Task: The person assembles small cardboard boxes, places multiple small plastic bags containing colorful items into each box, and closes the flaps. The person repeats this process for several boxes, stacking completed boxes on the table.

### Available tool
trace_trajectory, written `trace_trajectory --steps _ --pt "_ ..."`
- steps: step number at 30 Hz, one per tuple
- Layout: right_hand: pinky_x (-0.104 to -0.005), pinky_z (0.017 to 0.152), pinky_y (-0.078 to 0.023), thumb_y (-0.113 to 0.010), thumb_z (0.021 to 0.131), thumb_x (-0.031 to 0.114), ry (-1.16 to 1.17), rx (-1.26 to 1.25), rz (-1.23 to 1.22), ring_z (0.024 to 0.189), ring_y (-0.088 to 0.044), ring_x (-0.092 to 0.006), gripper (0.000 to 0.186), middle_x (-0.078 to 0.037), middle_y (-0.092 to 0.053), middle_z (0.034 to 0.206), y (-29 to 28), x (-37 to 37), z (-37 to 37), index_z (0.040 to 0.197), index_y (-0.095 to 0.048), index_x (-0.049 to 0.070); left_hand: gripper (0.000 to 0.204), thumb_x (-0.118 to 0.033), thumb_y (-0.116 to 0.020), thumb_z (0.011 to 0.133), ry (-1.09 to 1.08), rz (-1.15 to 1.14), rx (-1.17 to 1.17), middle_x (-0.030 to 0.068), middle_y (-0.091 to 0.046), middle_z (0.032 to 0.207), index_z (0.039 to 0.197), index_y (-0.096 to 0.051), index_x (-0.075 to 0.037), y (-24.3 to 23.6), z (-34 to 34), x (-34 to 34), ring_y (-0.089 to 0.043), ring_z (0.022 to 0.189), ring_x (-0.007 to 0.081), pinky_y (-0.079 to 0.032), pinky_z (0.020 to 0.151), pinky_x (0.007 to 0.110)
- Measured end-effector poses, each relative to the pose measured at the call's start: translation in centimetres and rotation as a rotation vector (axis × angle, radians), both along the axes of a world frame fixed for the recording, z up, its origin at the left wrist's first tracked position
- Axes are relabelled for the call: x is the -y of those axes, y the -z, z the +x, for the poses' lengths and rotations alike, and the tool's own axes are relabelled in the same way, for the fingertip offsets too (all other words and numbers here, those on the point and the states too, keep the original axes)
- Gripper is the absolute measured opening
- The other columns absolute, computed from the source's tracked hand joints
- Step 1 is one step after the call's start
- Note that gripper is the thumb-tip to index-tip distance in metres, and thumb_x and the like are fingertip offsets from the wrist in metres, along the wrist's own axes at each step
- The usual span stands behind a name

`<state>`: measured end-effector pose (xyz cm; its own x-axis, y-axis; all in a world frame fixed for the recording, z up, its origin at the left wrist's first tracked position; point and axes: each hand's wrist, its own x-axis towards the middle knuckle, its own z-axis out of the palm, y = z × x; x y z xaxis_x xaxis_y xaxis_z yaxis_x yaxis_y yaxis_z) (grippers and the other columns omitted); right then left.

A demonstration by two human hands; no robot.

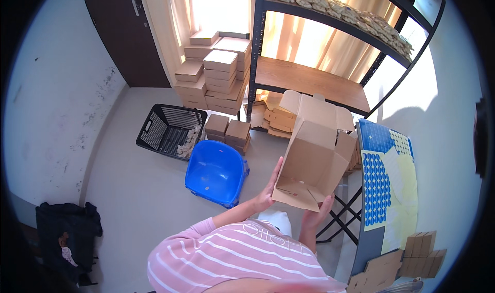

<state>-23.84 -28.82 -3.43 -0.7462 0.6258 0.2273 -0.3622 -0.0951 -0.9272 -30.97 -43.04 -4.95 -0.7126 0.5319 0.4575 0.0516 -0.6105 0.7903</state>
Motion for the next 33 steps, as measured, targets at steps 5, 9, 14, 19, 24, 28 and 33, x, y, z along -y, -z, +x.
trace_trajectory --steps 5,9,14,19,24,28,33 --pt "-0.0334 0.090 -0.044 -0.042 0.097 0.033 -0.146 -0.142 -0.224 0.110 -0.052 -0.0196 0.039 -0.011 -0.049 0.116 1.3 -2.1 -3.7 0.120 -0.042 0.002 0.097 -0.056 -0.059 0.084 -0.139 -0.014 0.291 0.0053 -0.012 0.153 0.149 0.004 -0.021 2.0 -2.6 -3.1 -0.021 0.138 0.0227 -0.030 0.108 0.043" --pt "-0.0348 0.091 -0.043 -0.045 0.096 0.036 -0.128 -0.096 -0.185 0.110 -0.052 -0.0199 0.044 -0.012 -0.048 0.120 2.1 -4.9 -8.1 0.121 -0.041 0.000 0.084 -0.050 -0.056 0.088 0.169 0.414 0.584 0.0061 -0.027 0.144 0.148 -0.008 -0.016 1.9 -7.6 -4.9 -0.031 0.132 0.0221 -0.031 0.106 0.040" --pt "-0.0347 0.094 -0.042 -0.047 0.095 0.033 -0.114 -0.162 0.055 0.111 -0.050 -0.0196 0.046 -0.012 -0.048 0.120 2.0 -10.1 -14.6 0.125 -0.039 -0.001 0.070 -0.041 -0.055 0.089 -0.135 -0.009 0.397 0.0098 -0.032 0.139 0.142 -0.016 -0.015 -1.3 -13.8 -9.4 -0.035 0.129 0.0216 -0.029 0.107 0.037" --pt "-0.0356 0.094 -0.043 -0.052 0.092 0.028 -0.183 -0.193 -0.073 0.112 -0.050 -0.0206 0.045 -0.012 -0.047 0.122 0.7 -15.2 -19.5 0.124 -0.039 0.000 0.074 -0.030 -0.054 0.091 -0.169 0.022 0.305 0.0103 -0.027 0.146 0.146 -0.009 -0.013 -3.4 -17.8 -15.4 -0.029 0.134 0.0213 -0.023 0.110 0.035" --pt "-0.0359 0.092 -0.045 -0.053 0.089 0.021 -0.243 -0.197 -0.296 0.110 -0.052 -0.0218 0.042 -0.014 -0.049 0.118 1.0 -18.0 -23.0 0.123 -0.039 0.000 0.083 -0.032 -0.054 0.092 -0.252 0.004 0.170 0.0081 -0.013 0.154 0.150 0.001 -0.011 -2.3 -20.5 -18.3 -0.019 0.140 0.0185 -0.018 0.112 0.033" --pt "-0.0405 0.098 -0.040 -0.048 0.089 0.029 -0.323 -0.167 -0.302 0.116 -0.048 -0.0233 0.038 -0.010 -0.048 0.120 1.7 -18.2 -25.0 0.119 -0.040 0.006 0.091 -0.043 -0.056 0.090 -0.192 0.108 0.249 0.0072 -0.008 0.155 0.150 0.005 -0.011 -1.2 -21.8 -18.7 -0.015 0.141 0.0182 -0.015 0.113 0.033" --pt "-0.0413 0.094 -0.043 -0.045 0.090 0.028 -0.335 -0.184 -0.342 0.111 -0.050 -0.0221 0.025 -0.008 -0.048 0.112 1.4 -17.3 -27.0 0.107 -0.041 0.009 0.126 -0.062 -0.071 0.068 -0.158 0.178 0.142 0.0093 -0.005 0.155 0.148 0.010 -0.009 -0.3 -23.9 -18.2 -0.015 0.141 0.0212 -0.015 0.114 0.036"
